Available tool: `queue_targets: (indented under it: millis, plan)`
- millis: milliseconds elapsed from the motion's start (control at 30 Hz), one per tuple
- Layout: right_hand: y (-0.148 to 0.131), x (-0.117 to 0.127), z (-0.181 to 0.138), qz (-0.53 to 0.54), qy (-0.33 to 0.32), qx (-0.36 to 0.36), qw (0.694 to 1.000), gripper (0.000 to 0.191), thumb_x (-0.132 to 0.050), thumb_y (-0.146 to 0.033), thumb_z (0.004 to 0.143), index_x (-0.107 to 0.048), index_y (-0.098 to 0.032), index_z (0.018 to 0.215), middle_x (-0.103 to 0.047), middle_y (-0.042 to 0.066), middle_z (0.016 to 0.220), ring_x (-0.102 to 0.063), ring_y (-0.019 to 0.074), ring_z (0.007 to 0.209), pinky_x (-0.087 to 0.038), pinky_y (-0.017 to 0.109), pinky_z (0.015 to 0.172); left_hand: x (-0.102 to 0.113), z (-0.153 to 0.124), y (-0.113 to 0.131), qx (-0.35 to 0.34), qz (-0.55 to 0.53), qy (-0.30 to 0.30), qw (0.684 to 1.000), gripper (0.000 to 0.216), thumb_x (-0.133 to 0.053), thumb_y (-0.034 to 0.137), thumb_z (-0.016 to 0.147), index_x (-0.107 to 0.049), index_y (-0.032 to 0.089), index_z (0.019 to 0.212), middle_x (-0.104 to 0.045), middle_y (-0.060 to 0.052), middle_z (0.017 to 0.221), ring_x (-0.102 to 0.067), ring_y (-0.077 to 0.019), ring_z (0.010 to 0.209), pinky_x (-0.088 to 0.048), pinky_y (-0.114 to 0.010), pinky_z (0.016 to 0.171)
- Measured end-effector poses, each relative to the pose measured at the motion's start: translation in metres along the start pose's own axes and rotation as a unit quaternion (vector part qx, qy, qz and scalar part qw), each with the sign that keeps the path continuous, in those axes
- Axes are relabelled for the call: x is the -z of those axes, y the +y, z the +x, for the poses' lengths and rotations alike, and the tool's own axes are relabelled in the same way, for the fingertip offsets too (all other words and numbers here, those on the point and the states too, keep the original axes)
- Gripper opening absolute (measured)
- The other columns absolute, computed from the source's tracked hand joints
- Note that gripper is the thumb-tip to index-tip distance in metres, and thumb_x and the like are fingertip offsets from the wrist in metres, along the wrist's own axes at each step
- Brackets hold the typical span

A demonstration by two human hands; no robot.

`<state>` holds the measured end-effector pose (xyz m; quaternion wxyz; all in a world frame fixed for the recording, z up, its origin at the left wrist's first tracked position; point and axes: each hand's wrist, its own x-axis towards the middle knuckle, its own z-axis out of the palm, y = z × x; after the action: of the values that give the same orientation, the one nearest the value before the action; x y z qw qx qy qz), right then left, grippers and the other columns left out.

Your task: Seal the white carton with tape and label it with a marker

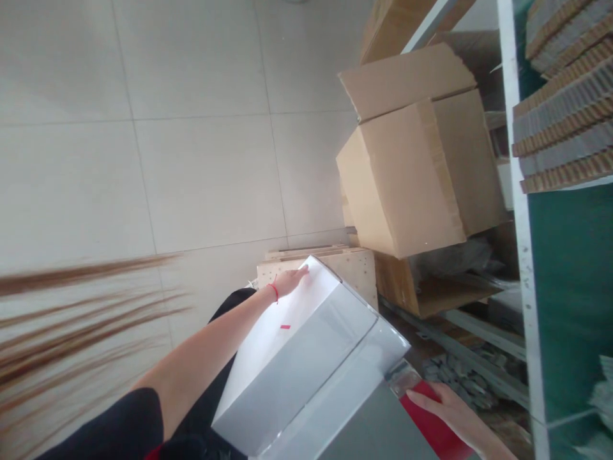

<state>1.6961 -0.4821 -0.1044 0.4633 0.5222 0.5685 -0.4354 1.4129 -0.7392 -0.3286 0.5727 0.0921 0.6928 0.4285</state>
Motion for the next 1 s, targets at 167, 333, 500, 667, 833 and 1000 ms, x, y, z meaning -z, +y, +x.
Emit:
queue_targets:
  millis: [167, 333, 500, 667, 833, 1000]
  plan:
    - [0.009, 0.003, 0.004, 0.016, -0.023, -0.008, 1.0, 0.053, -0.071, -0.071, 0.068, -0.076, -0.021, 0.086, -0.077, 0.009, 0.081, -0.075, 0.034, 0.082, -0.058, 0.039, 0.079, 0.015, -0.04, 0.028, -0.054, 0.009, 0.095, 0.994, 0.046, -0.036, 0.047, 0.101, -0.072, 0.024, 0.12, -0.072, -0.006, 0.13, -0.063, -0.0257, 0.124, -0.044, -0.041, 0.114]
    - [0.011, 0.006, 0.01, -0.001, -0.037, 0.011, 0.999, 0.054, -0.07, -0.072, 0.07, -0.076, -0.021, 0.086, -0.078, 0.01, 0.085, -0.074, 0.0329, 0.082, -0.056, 0.037, 0.073, 0.013, -0.104, 0.051, -0.165, 0.025, 0.225, 0.96, 0.035, -0.04, 0.037, 0.104, -0.068, 0.018, 0.111, -0.074, -0.009, 0.113, -0.068, -0.021, 0.108, -0.053, -0.036, 0.097]
    - [0.008, 0.009, 0.013, -0.062, -0.036, 0.043, 0.996, 0.057, -0.06, -0.072, 0.071, -0.07, -0.018, 0.084, -0.076, 0.011, 0.081, -0.072, 0.0294, 0.076, -0.05, 0.033, 0.064, -0.033, -0.136, 0.103, -0.406, 0.136, 0.13, 0.894, 0.023, -0.046, 0.018, 0.103, -0.064, 0.019, 0.118, -0.073, -0.007, 0.118, -0.066, -0.0147, 0.115, -0.052, -0.027, 0.1]
    - [0.007, 0.017, 0.017, -0.078, -0.006, 0.063, 0.995, 0.046, -0.068, -0.064, 0.071, -0.062, -0.019, 0.068, -0.07, 0.006, 0.07, -0.066, 0.0239, 0.066, -0.041, 0.028, 0.054, -0.12, -0.123, 0.123, -0.498, 0.392, -0.078, 0.77, 0.047, -0.047, 0.032, 0.104, -0.05, 0.006, 0.143, -0.055, -0.016, 0.151, -0.049, -0.0263, 0.143, -0.04, -0.04, 0.119]
    - [0.015, 0.025, 0.017, -0.097, 0.005, 0.094, 0.991, 0.037, -0.071, -0.055, 0.078, -0.064, -0.019, 0.071, -0.069, 0.003, 0.072, -0.066, 0.0221, 0.069, -0.042, 0.027, 0.055, -0.14, -0.091, 0.092, -0.508, 0.545, -0.137, 0.653, 0.077, -0.049, 0.05, 0.101, -0.032, -0.001, 0.156, -0.025, -0.02, 0.167, -0.028, -0.0309, 0.155, -0.026, -0.042, 0.126]
    - [0.052, 0.046, 0.011, -0.095, 0.025, 0.072, 0.993, 0.031, -0.071, -0.05, 0.082, -0.07, -0.019, 0.077, -0.073, 0.005, 0.08, -0.069, 0.0242, 0.075, -0.043, 0.027, 0.056, -0.13, -0.087, 0.093, -0.514, 0.568, -0.122, 0.631, 0.08, -0.048, 0.055, 0.099, -0.031, 0.002, 0.157, -0.026, -0.019, 0.167, -0.023, -0.0292, 0.157, -0.02, -0.041, 0.128]
